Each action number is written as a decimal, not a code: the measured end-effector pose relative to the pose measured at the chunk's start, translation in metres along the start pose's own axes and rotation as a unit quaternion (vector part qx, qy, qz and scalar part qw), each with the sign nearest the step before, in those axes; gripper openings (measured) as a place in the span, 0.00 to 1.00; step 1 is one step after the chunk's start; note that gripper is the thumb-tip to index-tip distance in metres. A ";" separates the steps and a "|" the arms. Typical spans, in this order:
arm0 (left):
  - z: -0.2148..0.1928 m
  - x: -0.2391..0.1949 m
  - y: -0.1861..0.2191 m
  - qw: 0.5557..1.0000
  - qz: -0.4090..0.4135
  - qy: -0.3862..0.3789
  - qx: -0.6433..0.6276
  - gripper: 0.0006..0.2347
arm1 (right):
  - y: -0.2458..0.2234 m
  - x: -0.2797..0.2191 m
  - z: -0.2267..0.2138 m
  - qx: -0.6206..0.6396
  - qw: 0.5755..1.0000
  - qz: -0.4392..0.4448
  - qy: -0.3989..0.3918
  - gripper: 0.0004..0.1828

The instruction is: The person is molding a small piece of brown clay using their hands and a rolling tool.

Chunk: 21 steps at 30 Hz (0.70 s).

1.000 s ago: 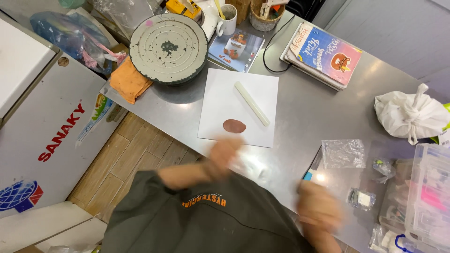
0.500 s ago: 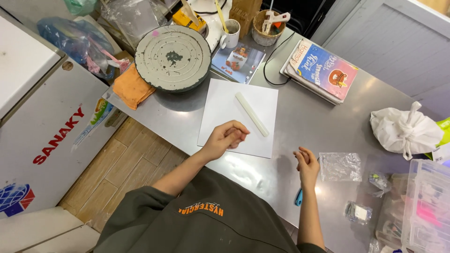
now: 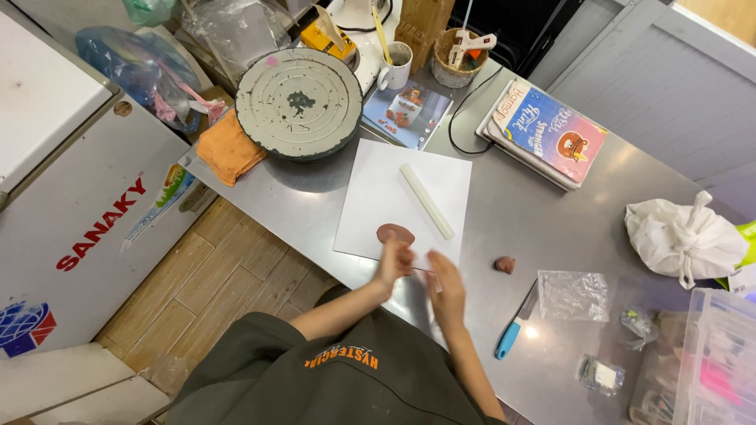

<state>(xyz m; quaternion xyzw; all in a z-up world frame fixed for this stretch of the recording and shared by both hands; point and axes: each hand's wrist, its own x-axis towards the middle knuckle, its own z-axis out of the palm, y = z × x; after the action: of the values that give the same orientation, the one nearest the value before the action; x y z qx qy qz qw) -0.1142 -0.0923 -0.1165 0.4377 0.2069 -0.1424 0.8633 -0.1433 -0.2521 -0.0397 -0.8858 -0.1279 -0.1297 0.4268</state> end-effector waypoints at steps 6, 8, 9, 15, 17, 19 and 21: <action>0.046 -0.045 0.041 0.977 -0.028 -0.212 0.017 0.40 | -0.011 0.028 -0.011 -0.076 0.991 -0.108 0.037 0.25; 0.050 -0.056 0.054 0.968 -0.011 -0.240 0.069 0.40 | -0.009 0.037 -0.027 0.000 0.997 -0.080 0.016 0.23; 0.052 -0.061 0.060 0.956 0.004 -0.267 0.122 0.41 | -0.008 0.041 -0.035 0.074 0.996 -0.051 -0.005 0.22; 0.056 -0.073 0.091 0.942 0.042 -0.286 0.171 0.32 | 0.032 0.055 -0.063 0.257 0.960 0.093 0.061 0.07; 0.045 -0.069 0.089 0.944 0.052 -0.276 0.171 0.31 | 0.043 0.061 -0.071 0.331 0.929 0.128 0.109 0.09; 0.042 -0.069 0.083 0.947 0.060 -0.270 0.166 0.30 | 0.066 0.057 -0.074 0.396 0.890 0.163 0.157 0.12; 0.038 -0.071 0.084 0.954 0.046 -0.239 0.177 0.30 | 0.094 0.048 -0.060 0.441 0.872 0.141 0.159 0.12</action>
<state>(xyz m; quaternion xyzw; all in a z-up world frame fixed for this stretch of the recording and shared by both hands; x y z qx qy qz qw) -0.1320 -0.0708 -0.0033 0.5454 -0.0536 -0.2374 0.8021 -0.0745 -0.3511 -0.0553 -0.5813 0.0240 -0.1370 0.8017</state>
